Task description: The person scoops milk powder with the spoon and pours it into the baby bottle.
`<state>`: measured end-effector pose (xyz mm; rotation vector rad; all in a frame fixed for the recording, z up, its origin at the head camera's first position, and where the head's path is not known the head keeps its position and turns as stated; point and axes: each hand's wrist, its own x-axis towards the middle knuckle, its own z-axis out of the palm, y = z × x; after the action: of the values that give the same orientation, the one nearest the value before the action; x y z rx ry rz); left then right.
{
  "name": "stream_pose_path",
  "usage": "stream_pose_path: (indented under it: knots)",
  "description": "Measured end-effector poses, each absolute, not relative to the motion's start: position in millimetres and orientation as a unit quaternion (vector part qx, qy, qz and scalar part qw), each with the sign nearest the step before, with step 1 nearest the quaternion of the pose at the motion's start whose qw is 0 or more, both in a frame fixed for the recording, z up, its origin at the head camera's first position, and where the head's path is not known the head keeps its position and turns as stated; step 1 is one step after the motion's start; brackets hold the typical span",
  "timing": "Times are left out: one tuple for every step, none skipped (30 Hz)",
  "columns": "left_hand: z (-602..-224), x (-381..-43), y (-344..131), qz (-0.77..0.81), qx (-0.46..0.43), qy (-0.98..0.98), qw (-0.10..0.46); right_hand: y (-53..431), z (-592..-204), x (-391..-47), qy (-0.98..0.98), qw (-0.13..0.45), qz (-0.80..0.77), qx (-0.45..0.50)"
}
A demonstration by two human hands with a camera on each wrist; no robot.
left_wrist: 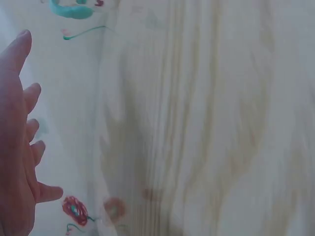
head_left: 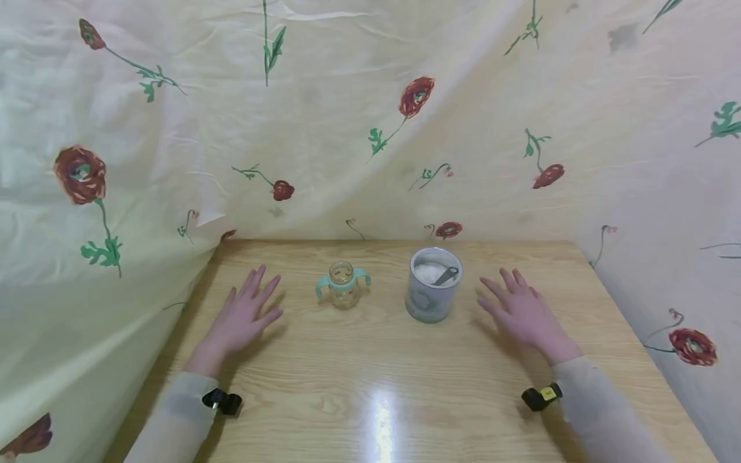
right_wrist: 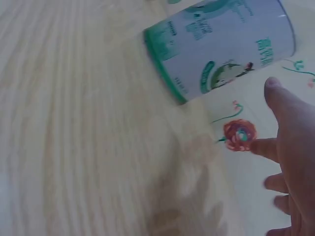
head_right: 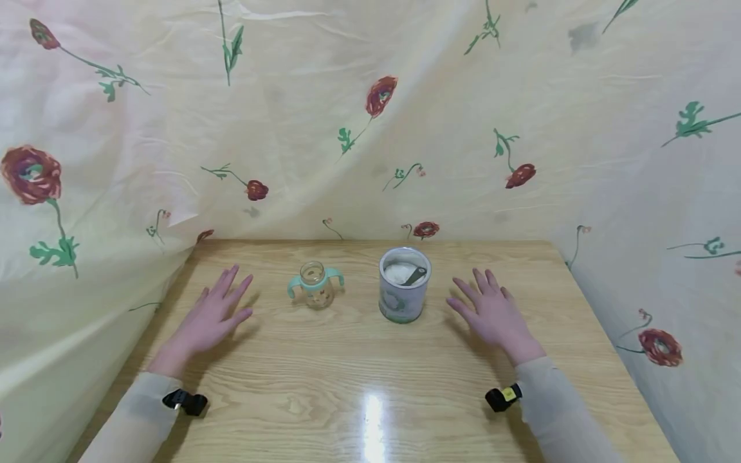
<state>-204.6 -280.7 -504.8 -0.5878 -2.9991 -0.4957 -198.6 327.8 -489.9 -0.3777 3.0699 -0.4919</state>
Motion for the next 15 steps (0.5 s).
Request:
stream_pose_path:
  knots:
    - [-504,-205,-279,-0.167,-0.19,-0.967,0.028,328,-489,-199,0.979,0.006,-0.164,-0.119]
    - [-504,-206,-276,-0.176,-0.189,-0.966,0.033,328,-488,-200,0.978,0.008,-0.174,-0.117]
    - [-503,-206,-274,-0.187,-0.189,-0.963,0.038,328,-487,-201,0.977,0.009,-0.182,-0.114]
    - [-502,-207,-271,-0.197,-0.189,-0.961,0.044,328,-486,-201,0.975,0.012,-0.192,-0.11]
    - [-502,-207,-269,-0.205,-0.189,-0.959,0.051,328,-485,-202,0.973,0.012,-0.202,-0.107]
    - [-501,-208,-266,-0.214,-0.189,-0.957,0.058,328,-483,-202,0.971,0.014,-0.215,-0.103]
    - [-500,-208,-263,-0.225,-0.187,-0.954,0.064,327,-480,-202,0.968,0.013,-0.228,-0.099]
    - [-498,-208,-260,-0.237,-0.183,-0.952,0.07,327,-478,-202,0.966,0.011,-0.242,-0.095]
    - [-497,-208,-257,-0.248,-0.181,-0.949,0.077,326,-475,-202,0.963,0.007,-0.254,-0.091]
    - [-496,-208,-254,-0.257,-0.179,-0.946,0.087,325,-472,-201,0.959,0.002,-0.269,-0.087]
    - [-494,-208,-250,-0.268,-0.181,-0.941,0.098,323,-469,-201,0.954,-0.004,-0.287,-0.083]
    - [-492,-208,-245,-0.283,-0.183,-0.935,0.11,322,-465,-200,0.949,-0.011,-0.306,-0.079]
    - [-489,-208,-241,-0.296,-0.188,-0.928,0.122,320,-462,-199,0.943,-0.019,-0.324,-0.074]
    - [-487,-209,-236,-0.309,-0.195,-0.921,0.136,317,-458,-198,0.938,-0.027,-0.339,-0.07]
    - [-485,-209,-230,-0.32,-0.203,-0.913,0.15,315,-455,-197,0.932,-0.038,-0.355,-0.068]
